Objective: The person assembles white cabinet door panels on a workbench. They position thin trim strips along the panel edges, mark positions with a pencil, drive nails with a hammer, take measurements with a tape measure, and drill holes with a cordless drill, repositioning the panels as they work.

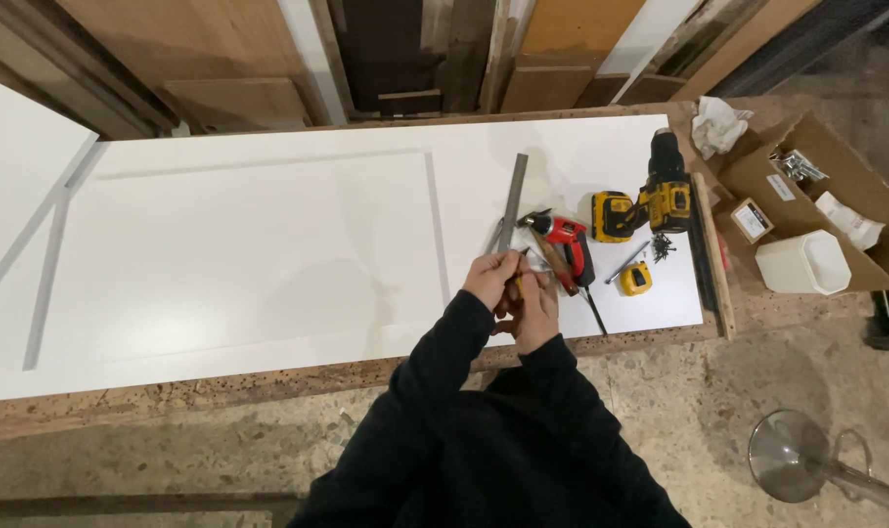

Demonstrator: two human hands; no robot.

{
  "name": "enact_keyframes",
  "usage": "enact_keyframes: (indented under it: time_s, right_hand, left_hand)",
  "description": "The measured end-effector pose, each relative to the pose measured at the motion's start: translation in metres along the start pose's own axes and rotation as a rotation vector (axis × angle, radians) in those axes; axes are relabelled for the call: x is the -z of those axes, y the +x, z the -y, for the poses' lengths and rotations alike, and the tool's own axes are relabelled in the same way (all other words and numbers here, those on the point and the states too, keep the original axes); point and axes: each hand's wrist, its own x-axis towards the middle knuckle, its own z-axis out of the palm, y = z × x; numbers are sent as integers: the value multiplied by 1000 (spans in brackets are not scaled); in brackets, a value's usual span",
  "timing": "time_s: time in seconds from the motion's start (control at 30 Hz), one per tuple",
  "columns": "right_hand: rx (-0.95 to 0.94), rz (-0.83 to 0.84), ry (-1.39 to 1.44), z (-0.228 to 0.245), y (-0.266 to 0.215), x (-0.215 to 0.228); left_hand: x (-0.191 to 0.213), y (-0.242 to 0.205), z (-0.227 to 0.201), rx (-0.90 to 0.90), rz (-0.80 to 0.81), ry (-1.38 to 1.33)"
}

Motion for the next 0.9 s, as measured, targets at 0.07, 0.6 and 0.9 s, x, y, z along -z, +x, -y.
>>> enact_keyframes:
  time_s: [0.07, 0.6, 0.9]
  right_hand:
    - [-50, -6, 22, -2, -6, 3]
    - [381, -254, -1273, -71, 124, 180]
    - [243, -43, -1099, -3, 106, 188]
  left_hand:
    - [5, 8, 7, 10, -71, -157]
    - [57, 55, 85, -39, -445, 348]
    - [12, 88, 105, -691, -219, 1610]
